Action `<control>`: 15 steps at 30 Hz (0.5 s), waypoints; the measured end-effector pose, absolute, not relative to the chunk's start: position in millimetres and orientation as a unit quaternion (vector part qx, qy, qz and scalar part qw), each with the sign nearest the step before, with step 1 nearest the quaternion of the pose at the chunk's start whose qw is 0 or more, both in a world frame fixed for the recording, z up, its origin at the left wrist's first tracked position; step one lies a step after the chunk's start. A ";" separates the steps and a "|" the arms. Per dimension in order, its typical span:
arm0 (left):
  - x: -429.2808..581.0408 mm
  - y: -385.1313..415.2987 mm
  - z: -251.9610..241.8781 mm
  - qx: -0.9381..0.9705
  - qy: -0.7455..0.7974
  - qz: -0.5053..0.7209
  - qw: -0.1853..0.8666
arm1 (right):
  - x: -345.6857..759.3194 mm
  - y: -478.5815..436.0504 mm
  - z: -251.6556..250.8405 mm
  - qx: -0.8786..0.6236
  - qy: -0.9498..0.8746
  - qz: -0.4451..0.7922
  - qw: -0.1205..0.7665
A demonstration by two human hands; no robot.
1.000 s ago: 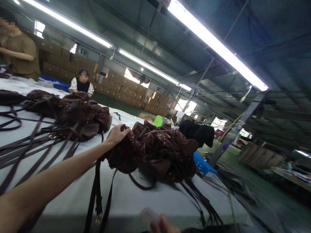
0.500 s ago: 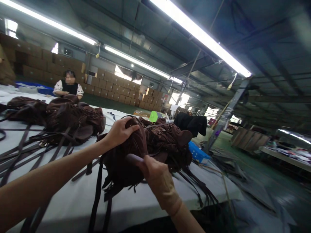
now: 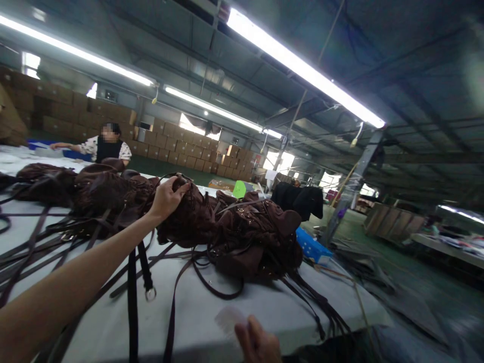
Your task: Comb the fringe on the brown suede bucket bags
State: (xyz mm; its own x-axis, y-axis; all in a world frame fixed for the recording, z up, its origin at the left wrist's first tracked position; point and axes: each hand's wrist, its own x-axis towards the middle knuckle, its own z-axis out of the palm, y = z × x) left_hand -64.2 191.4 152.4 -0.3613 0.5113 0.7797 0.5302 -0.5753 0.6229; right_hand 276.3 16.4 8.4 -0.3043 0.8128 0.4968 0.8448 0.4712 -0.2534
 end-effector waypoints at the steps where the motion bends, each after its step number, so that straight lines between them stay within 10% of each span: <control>1: -60.8 183.1 157.1 -0.594 -0.441 -0.672 0.016 | 283.3 21.1 12.2 -0.532 -0.780 -0.011 0.331; 15: -31.6 111.7 199.1 -0.576 -0.380 -0.724 0.012 | 246.0 49.3 129.5 -0.433 -0.705 0.011 0.562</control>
State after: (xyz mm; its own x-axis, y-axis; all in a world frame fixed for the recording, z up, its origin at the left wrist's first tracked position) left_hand -31.6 111.7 199.1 -0.3371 0.4195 0.8428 0.4552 -0.7110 0.5359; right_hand 246.0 49.3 129.5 0.0070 0.6222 0.7828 0.5982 0.6247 -0.5019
